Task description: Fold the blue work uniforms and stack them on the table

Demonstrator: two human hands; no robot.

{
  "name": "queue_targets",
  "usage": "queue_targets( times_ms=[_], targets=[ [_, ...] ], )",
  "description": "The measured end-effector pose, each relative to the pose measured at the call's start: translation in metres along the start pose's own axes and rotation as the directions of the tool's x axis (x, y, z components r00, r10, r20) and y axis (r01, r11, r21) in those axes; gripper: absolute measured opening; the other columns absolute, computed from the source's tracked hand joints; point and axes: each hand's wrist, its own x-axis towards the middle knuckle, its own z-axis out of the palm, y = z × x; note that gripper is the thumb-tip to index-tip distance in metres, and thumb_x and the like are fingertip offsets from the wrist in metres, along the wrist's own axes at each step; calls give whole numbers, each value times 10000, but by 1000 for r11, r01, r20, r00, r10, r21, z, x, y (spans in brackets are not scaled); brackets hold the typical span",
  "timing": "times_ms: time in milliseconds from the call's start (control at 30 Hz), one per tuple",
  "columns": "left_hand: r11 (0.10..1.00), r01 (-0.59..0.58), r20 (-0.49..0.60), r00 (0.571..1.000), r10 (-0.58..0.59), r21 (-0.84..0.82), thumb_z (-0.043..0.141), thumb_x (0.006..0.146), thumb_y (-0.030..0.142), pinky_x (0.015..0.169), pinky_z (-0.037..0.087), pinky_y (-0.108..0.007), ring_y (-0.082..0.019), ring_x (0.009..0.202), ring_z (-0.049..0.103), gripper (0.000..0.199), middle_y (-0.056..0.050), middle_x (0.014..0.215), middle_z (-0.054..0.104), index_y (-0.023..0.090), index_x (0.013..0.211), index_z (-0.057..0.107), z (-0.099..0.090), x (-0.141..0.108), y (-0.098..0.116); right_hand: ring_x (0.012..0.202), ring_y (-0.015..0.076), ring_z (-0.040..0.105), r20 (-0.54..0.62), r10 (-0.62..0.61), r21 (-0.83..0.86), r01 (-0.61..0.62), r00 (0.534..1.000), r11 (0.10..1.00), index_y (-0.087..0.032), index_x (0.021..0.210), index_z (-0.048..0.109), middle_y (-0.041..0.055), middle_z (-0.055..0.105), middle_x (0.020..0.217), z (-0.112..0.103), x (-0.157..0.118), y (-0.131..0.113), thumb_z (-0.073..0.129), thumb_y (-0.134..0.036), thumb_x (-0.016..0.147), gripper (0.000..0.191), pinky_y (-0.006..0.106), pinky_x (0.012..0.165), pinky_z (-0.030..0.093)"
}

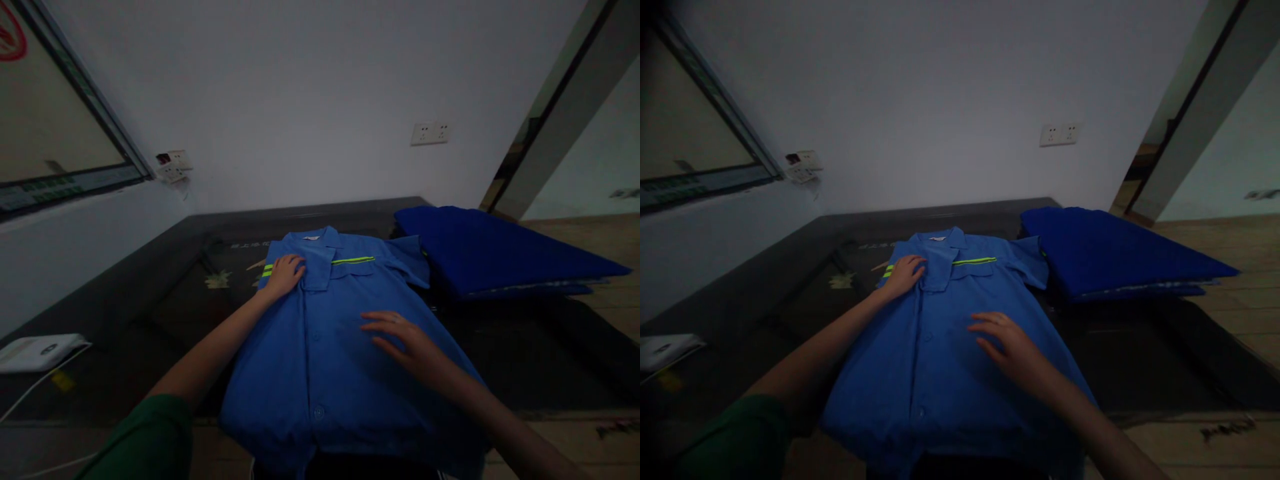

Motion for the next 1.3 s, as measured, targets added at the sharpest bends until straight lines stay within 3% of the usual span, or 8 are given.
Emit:
queue_targets(
  times_ms=[233, 400, 600, 800, 900, 1033, 1133, 1300],
  targets=[
    [992, 45, 28, 998, -49, 122, 328, 966, 383, 1106, 274, -486, -279, 1311, 403, 490, -112, 1423, 456, 247, 1434, 382, 7, -13, 30, 1102, 218, 628, -215, 165, 108, -145, 962, 984, -289, 1084, 691, 59, 671, 1181, -3, -87, -8, 488, -383, 923, 275, 415, 951, 524],
    [953, -216, -57, 971, 233, 212, 439, 930, 332, 1172, 74, -508, -274, 1360, 334, 466, -98, 1459, 415, 263, 1391, 434, -16, -4, 53, 1024, 225, 658, -452, 372, 188, -321, 811, 928, -279, 1009, 710, 57, 708, 1069, 4, -154, -3, 538, -441, 882, 269, 353, 916, 535],
    [904, -425, -24, 904, 426, 39, 452, 914, 246, 1127, 249, -450, -220, 1176, 515, 276, -66, 1221, 609, 212, 1144, 600, -22, 30, 162, 801, 221, 683, -586, 609, 322, -536, 535, 781, -218, 972, 649, 72, 700, 938, 30, -193, 14, 579, -524, 798, 358, 314, 690, 570],
    [800, -600, -1, 800, 600, 8, 569, 835, 283, 1114, 244, -473, -257, 1196, 485, 477, -111, 1252, 581, 164, 1292, 504, 21, 43, 274, 800, 231, 683, -623, 663, 441, -514, 415, 736, -187, 1026, 551, 86, 697, 901, 50, -186, 17, 603, -540, 755, 448, 348, 723, 560],
    [816, -578, 27, 816, 578, -3, 573, 789, 158, 1076, 288, -453, -264, 1182, 485, 408, -133, 1208, 585, 148, 1197, 568, 33, 49, 293, 873, 250, 689, -576, 708, 526, -479, 408, 703, -188, 1062, 560, 107, 712, 952, 52, -186, 15, 601, -564, 757, 486, 353, 759, 560],
    [890, -373, 17, 920, 391, -264, 558, 751, 41, 1038, 338, -416, -251, 1209, 481, 362, -116, 1213, 583, 183, 1079, 618, 40, 63, 295, 849, 255, 690, -468, 732, 576, -457, 495, 678, -176, 916, 642, 111, 722, 898, 49, -187, 9, 601, -610, 754, 466, 340, 772, 550],
    [894, -217, 12, 970, 241, -392, 553, 775, 66, 959, 420, -395, -254, 1114, 566, 285, -112, 1133, 634, 188, 1015, 645, 44, 77, 286, 788, 224, 683, -419, 727, 618, -416, 544, 667, -174, 878, 652, 95, 720, 868, 46, -186, -2, 587, -607, 779, 449, 291, 705, 543],
    [763, 49, -4, 998, -67, -644, 540, 829, 220, 825, 499, -337, -242, 923, 651, 154, -92, 905, 702, 169, 866, 681, 36, 101, 246, 855, 222, 693, -390, 745, 668, -390, 542, 634, -191, 970, 681, 86, 732, 949, 40, -179, -26, 594, -558, 799, 413, 263, 738, 549]
  ],
)
